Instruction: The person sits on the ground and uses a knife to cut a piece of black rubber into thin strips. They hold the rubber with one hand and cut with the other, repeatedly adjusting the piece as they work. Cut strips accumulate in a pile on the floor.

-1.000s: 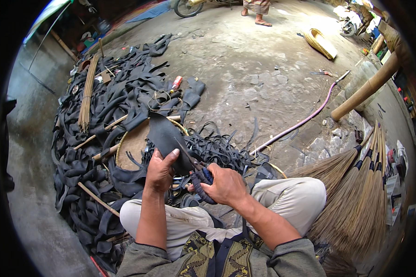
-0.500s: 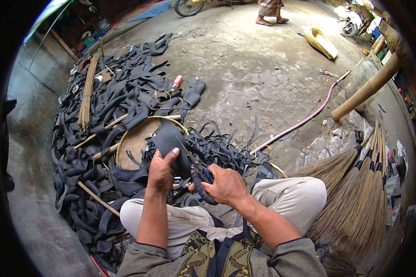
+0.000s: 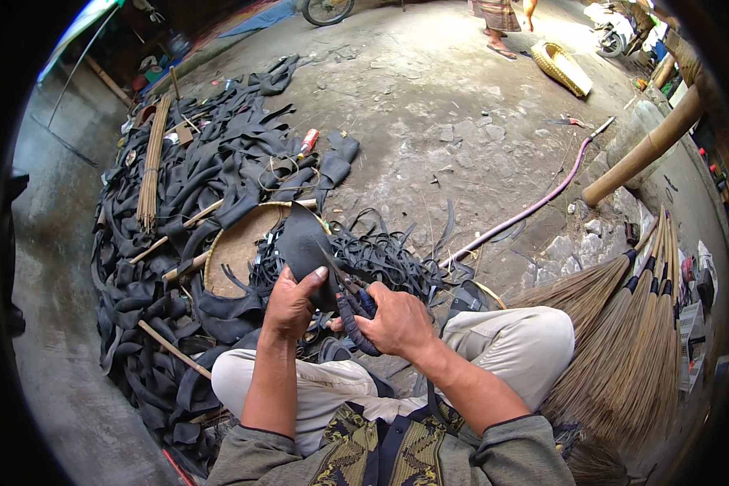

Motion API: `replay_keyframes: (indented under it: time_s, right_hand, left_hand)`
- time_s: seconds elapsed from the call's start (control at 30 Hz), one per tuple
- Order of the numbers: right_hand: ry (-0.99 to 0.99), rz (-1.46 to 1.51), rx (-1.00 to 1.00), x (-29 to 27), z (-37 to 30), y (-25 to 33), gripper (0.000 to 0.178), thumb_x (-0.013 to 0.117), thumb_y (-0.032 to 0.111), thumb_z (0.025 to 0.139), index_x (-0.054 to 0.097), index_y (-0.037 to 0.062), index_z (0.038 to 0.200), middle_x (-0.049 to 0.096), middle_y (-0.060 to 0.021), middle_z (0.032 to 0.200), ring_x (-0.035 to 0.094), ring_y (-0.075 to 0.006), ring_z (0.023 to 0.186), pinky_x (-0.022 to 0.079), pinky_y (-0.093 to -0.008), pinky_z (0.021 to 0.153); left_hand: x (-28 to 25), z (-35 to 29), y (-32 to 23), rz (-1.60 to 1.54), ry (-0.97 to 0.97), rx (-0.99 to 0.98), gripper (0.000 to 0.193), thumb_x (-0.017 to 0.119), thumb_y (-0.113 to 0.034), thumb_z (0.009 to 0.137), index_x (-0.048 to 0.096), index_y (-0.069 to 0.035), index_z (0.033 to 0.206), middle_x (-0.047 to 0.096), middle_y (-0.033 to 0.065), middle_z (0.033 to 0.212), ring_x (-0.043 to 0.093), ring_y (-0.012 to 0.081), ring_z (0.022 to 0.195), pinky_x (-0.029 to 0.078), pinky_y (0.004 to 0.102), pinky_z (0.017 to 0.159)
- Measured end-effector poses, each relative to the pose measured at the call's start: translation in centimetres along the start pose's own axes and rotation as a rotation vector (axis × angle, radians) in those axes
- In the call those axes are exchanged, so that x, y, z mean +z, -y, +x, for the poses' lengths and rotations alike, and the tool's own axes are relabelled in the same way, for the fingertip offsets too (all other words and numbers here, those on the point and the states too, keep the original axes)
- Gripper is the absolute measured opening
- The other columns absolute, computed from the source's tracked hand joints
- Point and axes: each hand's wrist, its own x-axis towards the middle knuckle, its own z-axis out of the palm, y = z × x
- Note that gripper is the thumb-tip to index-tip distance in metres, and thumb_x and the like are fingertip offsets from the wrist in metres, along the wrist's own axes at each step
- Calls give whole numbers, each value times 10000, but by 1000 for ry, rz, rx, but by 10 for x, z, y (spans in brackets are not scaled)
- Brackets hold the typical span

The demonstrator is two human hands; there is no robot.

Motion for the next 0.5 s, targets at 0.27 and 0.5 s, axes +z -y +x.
replay_keyframes:
  time_s: [0.27, 0.5]
  right_hand:
    - [12, -1, -81, -1, 1, 1, 705, 862, 639, 694, 603, 9, 876, 660, -192, 723, 673, -417, 696, 500, -472, 612]
    - [32, -27, -65, -6, 3, -1, 734, 859, 666, 674, 610, 6, 872, 665, -192, 717, 677, -426, 699, 502, -472, 613]
  left_hand:
    - [-2, 2, -3, -62, -49, 52, 398, 709, -46, 939, 519, -16, 1288, 660, 90, 1205, 665, 196, 1079, 553, 351, 966]
    - [-3, 5, 3, 28, -58, 29, 418, 717, -43, 931, 514, -2, 1294, 664, 93, 1205, 669, 189, 1066, 554, 344, 954]
